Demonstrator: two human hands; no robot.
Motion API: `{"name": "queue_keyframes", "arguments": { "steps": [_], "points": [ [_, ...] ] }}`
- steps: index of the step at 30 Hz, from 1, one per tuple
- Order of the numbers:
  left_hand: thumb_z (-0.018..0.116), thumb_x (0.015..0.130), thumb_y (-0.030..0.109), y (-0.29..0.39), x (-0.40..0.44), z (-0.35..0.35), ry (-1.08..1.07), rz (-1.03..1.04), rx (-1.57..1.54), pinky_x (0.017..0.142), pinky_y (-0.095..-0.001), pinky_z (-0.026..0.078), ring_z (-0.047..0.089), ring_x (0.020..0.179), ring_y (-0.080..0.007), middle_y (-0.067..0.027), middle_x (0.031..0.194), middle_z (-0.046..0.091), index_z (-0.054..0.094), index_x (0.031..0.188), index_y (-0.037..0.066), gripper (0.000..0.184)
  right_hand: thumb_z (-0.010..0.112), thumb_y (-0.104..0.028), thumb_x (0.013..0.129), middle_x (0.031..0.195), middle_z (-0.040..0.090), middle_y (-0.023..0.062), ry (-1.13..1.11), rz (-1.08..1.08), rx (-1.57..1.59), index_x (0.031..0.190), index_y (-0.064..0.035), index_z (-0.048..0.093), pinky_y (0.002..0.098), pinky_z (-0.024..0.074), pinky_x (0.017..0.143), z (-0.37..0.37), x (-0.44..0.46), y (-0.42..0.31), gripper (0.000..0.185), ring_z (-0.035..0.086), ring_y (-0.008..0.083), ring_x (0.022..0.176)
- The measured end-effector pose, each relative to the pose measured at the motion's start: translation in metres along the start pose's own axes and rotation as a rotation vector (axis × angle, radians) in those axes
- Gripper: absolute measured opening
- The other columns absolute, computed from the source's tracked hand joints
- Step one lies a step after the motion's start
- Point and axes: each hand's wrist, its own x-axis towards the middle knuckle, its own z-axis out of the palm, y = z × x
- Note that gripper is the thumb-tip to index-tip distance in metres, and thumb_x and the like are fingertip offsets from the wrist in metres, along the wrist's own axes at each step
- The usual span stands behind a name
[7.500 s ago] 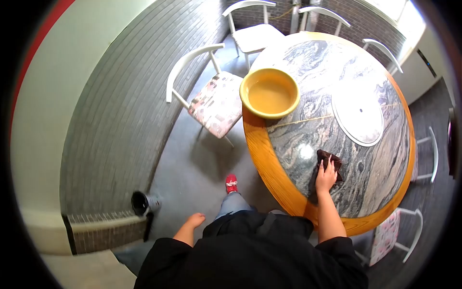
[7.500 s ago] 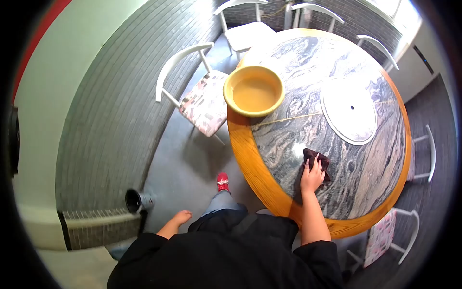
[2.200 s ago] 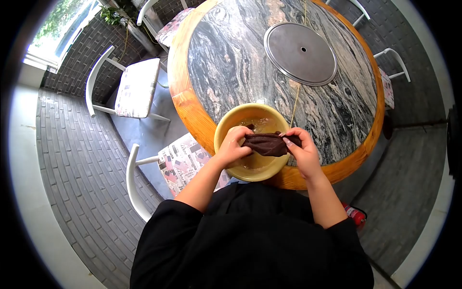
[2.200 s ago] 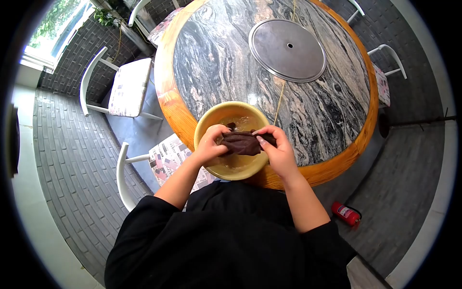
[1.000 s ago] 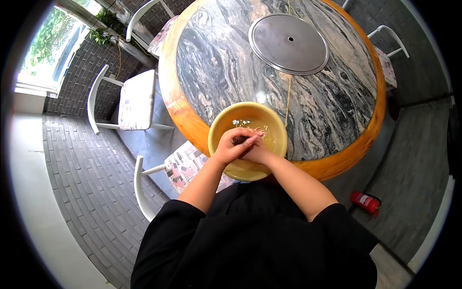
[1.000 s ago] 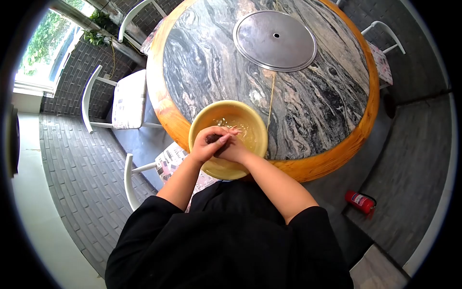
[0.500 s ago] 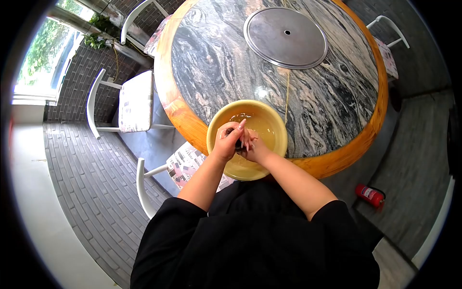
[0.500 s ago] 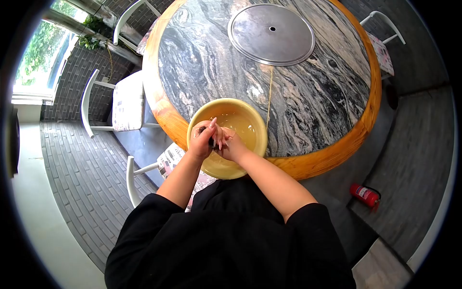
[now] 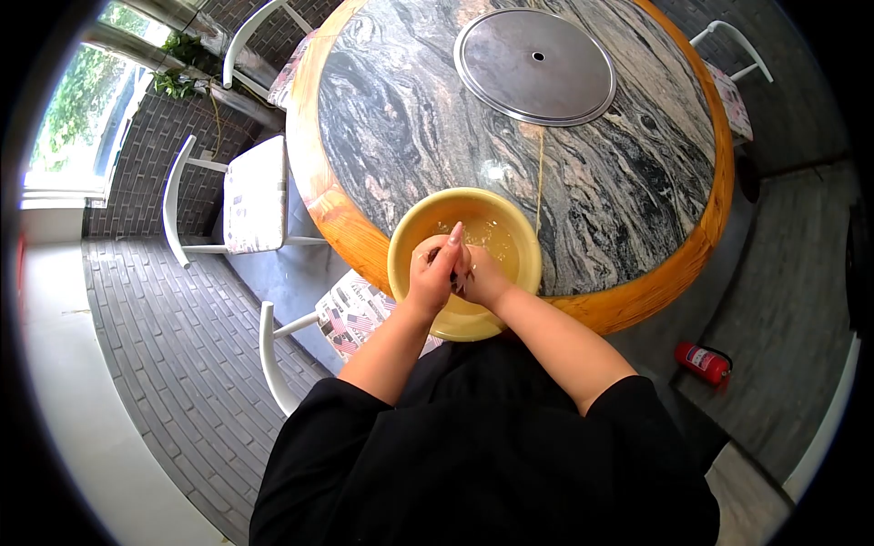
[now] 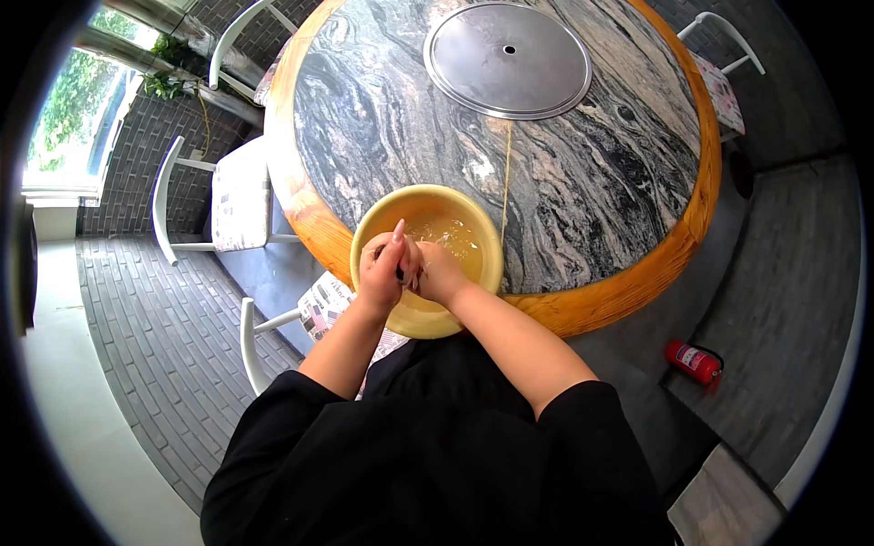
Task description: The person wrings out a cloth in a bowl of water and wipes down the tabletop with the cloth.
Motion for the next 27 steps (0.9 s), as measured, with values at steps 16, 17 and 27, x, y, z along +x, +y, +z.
{"name": "queue_keyframes", "arguments": {
  "steps": [16, 17, 27],
  "points": [
    [0.064, 0.093, 0.007, 0.005, 0.0, 0.02, 0.07, 0.323, 0.626, 0.047, -0.0355, 0.033, 0.043, 0.044, -0.024, -0.0107, 0.053, 0.042, 0.053, 0.06, 0.002, 0.035, 0.07, -0.023, 0.08, 0.093, 0.068, 0.0117, -0.007, 0.03, 0.439, 0.099, -0.0093, 0.062, 0.0394, 0.0512, 0.072, 0.025, -0.007, 0.034, 0.025, 0.066, 0.0303, 0.086],
    [0.064, 0.093, 0.007, 0.001, -0.002, 0.018, 0.071, 0.29, 0.618, 0.047, -0.0357, 0.033, 0.042, 0.044, -0.0243, -0.0107, 0.053, 0.042, 0.053, 0.06, 0.002, 0.035, 0.07, -0.023, 0.08, 0.095, 0.068, 0.0117, -0.002, 0.034, 0.534, 0.101, -0.0092, 0.062, 0.0393, 0.0513, 0.073, 0.031, -0.01, 0.046, 0.026, 0.066, 0.0298, 0.088],
    [0.055, 0.102, 0.014, -0.007, -0.012, 0.011, -0.024, 0.257, 0.649, 0.045, -0.026, 0.035, 0.047, 0.046, -0.0092, -0.0016, 0.053, 0.05, 0.052, 0.06, 0.003, 0.043, 0.07, -0.019, 0.078, 0.099, 0.068, 0.015, -0.013, -0.024, 0.049, 0.104, -0.0104, 0.063, 0.0415, 0.0521, 0.078, 0.04, -0.023, 0.055, 0.028, 0.065, 0.0349, 0.094]
  ]
}}
